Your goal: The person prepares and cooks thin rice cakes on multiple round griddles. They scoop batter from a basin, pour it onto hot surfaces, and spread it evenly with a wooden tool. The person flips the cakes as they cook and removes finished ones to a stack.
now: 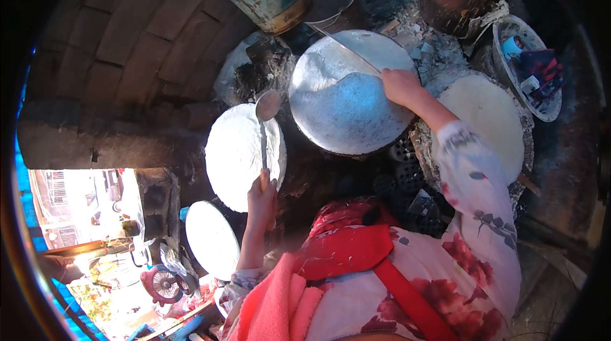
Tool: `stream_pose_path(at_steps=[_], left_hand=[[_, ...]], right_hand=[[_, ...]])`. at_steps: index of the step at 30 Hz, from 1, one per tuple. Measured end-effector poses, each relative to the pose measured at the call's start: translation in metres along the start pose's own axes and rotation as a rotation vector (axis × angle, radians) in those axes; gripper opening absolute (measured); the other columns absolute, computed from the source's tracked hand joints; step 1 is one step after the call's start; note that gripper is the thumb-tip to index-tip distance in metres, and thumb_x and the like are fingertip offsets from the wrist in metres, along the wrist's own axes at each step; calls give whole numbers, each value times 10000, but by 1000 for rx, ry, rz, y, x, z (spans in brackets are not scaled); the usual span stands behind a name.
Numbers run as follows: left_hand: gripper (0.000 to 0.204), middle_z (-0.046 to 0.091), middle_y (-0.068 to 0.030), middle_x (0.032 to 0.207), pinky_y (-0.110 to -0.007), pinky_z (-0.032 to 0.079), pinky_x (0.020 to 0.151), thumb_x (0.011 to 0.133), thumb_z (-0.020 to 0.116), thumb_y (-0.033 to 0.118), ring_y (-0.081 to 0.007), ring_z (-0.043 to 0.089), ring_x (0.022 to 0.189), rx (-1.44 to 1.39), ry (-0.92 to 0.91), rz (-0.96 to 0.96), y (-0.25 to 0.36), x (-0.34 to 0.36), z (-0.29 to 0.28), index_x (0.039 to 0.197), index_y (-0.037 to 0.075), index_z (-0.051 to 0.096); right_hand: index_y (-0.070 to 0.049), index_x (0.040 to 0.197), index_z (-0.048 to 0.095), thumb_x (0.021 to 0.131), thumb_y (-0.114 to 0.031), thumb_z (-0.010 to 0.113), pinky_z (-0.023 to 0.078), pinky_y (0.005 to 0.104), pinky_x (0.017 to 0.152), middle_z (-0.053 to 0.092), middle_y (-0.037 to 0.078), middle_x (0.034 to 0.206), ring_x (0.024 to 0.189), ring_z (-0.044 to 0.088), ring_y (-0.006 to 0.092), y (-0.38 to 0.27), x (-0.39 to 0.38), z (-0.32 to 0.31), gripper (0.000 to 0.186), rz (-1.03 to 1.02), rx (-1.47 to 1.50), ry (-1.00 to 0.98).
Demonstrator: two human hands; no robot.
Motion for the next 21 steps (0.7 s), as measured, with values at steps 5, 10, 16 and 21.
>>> stream_pose_path(at_steps=[5, 10, 16, 21], left_hand=[[335, 447, 24, 606, -209, 308, 370, 894, 550, 191, -59, 389, 409, 9, -4, -38, -5, 4, 3, 1197, 59, 492], [274, 447, 28, 598, -213, 309, 372, 897, 546, 202, -62, 392, 412, -1, 38, -81, -12, -21, -5, 1135, 70, 510], [215, 450, 17, 554, -215, 314, 359, 904, 538, 183, -61, 412, 403, -89, 15, -62, -4, -25, 11, 1066, 42, 532], [218, 448, 19, 547, -212, 310, 358, 899, 548, 185, -61, 411, 396, -76, 35, -115, -18, -35, 8, 1066, 47, 525]], right_hand=[[8, 944, 560, 779, -56, 486, 497, 452, 643, 645, 175, 796, 744, 639, 329, -35, -39, 23, 192, -284, -60, -207], [11, 952, 554, 782, -63, 495, 492, 456, 637, 643, 171, 791, 765, 635, 335, -28, -79, -8, 195, -186, -56, -309], [13, 954, 557, 793, -66, 483, 496, 447, 669, 639, 181, 798, 787, 630, 349, -27, -7, 4, 194, -251, -37, -183], [-6, 943, 551, 791, -57, 480, 494, 439, 678, 635, 187, 793, 778, 629, 355, -37, -84, -5, 175, -369, -108, -395]])
Point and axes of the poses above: each hand's wrist, its own x-axis towards the middle knuckle, its own z-axis out of the palm, y = z × x, the point moved 5 cm from there along x, towards the middle knuckle
